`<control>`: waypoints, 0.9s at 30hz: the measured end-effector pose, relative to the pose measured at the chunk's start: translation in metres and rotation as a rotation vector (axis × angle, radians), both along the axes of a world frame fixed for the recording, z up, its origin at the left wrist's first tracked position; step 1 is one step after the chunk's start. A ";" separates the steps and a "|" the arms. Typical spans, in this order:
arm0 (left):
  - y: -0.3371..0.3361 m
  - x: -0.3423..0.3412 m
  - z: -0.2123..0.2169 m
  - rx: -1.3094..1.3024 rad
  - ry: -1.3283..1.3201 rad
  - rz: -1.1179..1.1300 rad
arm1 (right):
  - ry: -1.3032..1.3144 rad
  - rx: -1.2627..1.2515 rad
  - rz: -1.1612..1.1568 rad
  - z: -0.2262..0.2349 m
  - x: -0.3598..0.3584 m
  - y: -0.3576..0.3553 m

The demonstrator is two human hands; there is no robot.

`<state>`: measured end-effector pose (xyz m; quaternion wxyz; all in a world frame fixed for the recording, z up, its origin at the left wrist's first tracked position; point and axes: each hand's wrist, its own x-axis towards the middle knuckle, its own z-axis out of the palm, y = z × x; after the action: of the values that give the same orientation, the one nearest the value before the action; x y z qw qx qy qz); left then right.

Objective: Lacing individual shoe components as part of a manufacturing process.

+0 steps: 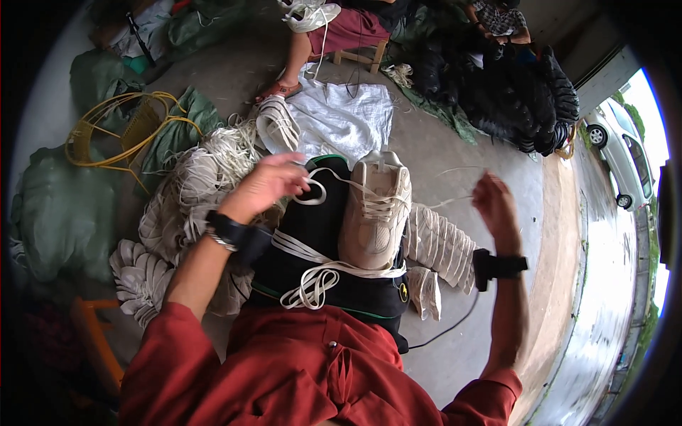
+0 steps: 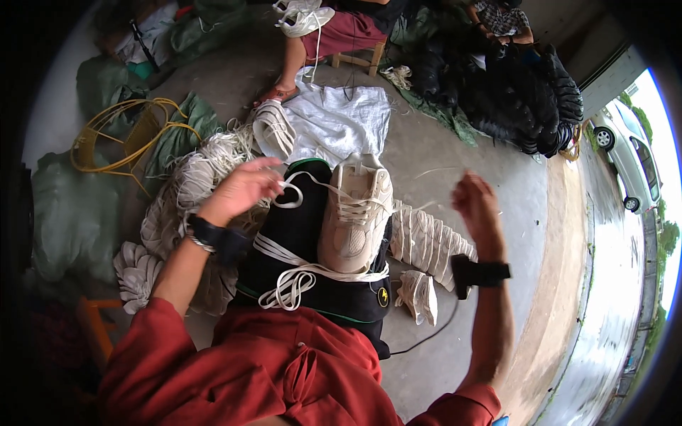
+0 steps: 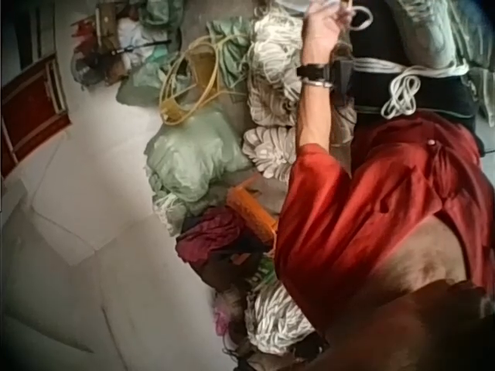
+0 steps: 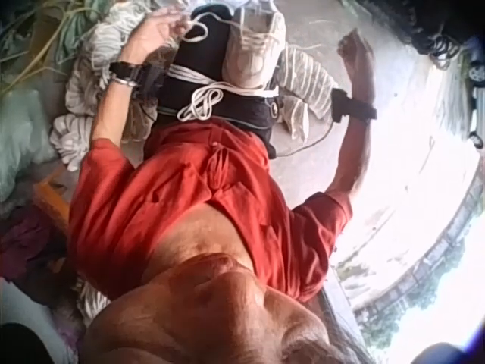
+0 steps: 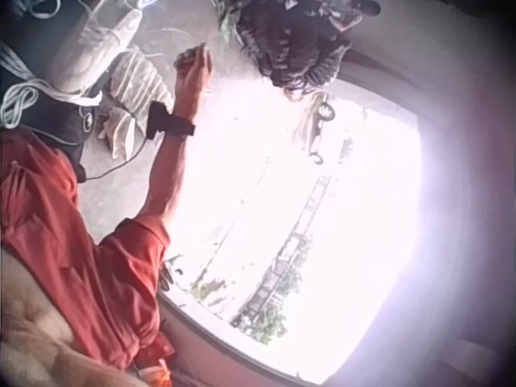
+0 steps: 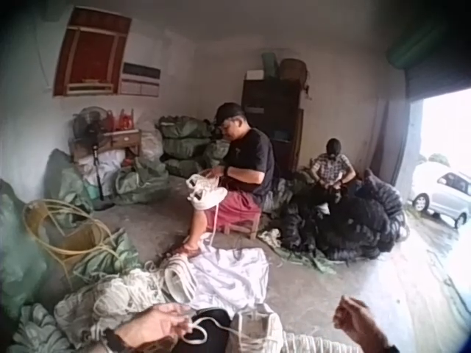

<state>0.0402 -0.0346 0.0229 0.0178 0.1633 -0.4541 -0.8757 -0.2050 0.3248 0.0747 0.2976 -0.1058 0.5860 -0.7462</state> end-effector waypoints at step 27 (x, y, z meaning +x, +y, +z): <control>0.074 -0.003 -0.031 0.312 -0.176 -0.452 | 0.292 -0.617 -0.385 0.105 -0.043 0.329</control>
<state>0.0373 0.0395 -0.0080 -0.2427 0.1339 -0.3386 -0.8992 -0.2476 0.6537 0.1799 0.0196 -0.1835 0.3796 -0.9066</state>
